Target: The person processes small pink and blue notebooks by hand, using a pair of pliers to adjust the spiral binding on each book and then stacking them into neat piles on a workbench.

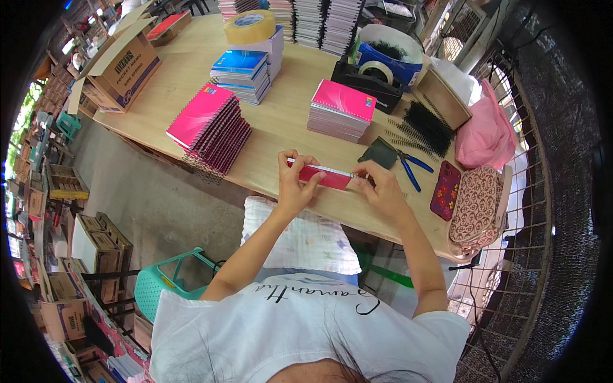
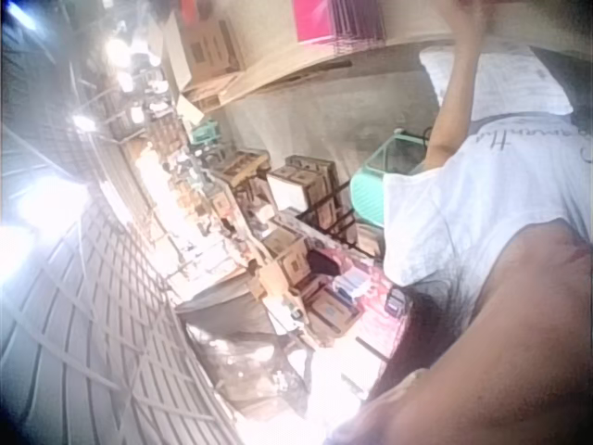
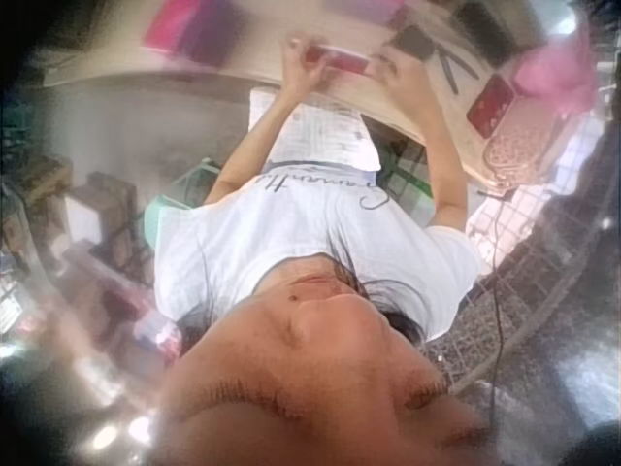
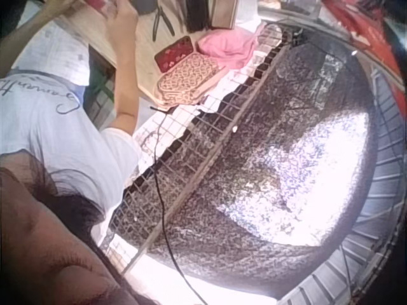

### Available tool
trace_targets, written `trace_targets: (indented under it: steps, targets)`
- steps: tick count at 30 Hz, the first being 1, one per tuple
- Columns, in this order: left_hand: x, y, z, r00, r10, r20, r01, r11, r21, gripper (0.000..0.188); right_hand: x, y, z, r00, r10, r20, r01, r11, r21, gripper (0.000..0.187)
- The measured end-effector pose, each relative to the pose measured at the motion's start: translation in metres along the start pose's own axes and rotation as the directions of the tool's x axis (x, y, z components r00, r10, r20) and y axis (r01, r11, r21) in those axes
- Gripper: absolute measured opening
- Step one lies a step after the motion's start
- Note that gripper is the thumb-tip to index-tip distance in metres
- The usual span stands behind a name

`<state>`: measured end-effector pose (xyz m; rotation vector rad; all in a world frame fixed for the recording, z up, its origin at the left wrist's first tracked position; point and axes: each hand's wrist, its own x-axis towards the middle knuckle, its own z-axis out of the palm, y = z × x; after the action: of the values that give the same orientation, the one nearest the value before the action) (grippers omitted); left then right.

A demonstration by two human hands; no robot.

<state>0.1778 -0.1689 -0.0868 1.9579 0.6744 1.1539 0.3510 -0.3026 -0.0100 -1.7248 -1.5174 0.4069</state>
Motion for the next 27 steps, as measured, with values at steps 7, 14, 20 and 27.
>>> trace_targets:
  steps: [7,14,20,27]
  targets:
    - [0.001,0.003,0.000,0.999,0.025,-0.022,-0.026,0.999,-0.040,0.028,0.003,0.010,0.008,0.997,-0.051,0.064,0.066,0.961,-0.267,0.037]
    - [0.008,0.011,-0.002,0.999,0.041,0.036,-0.041,0.999,-0.004,0.050,0.022,0.068,-0.021,0.999,-0.030,0.012,0.029,0.657,-0.753,0.047]
    - [0.012,-0.001,0.001,0.993,0.059,0.098,-0.059,0.998,-0.006,0.059,0.039,0.059,-0.037,0.876,-0.022,0.481,-0.204,0.888,0.413,0.039]
    - [0.012,-0.003,0.002,0.986,0.098,0.137,-0.094,0.995,-0.032,0.060,0.040,0.042,-0.024,0.928,-0.039,0.370,0.068,0.996,-0.066,0.028]
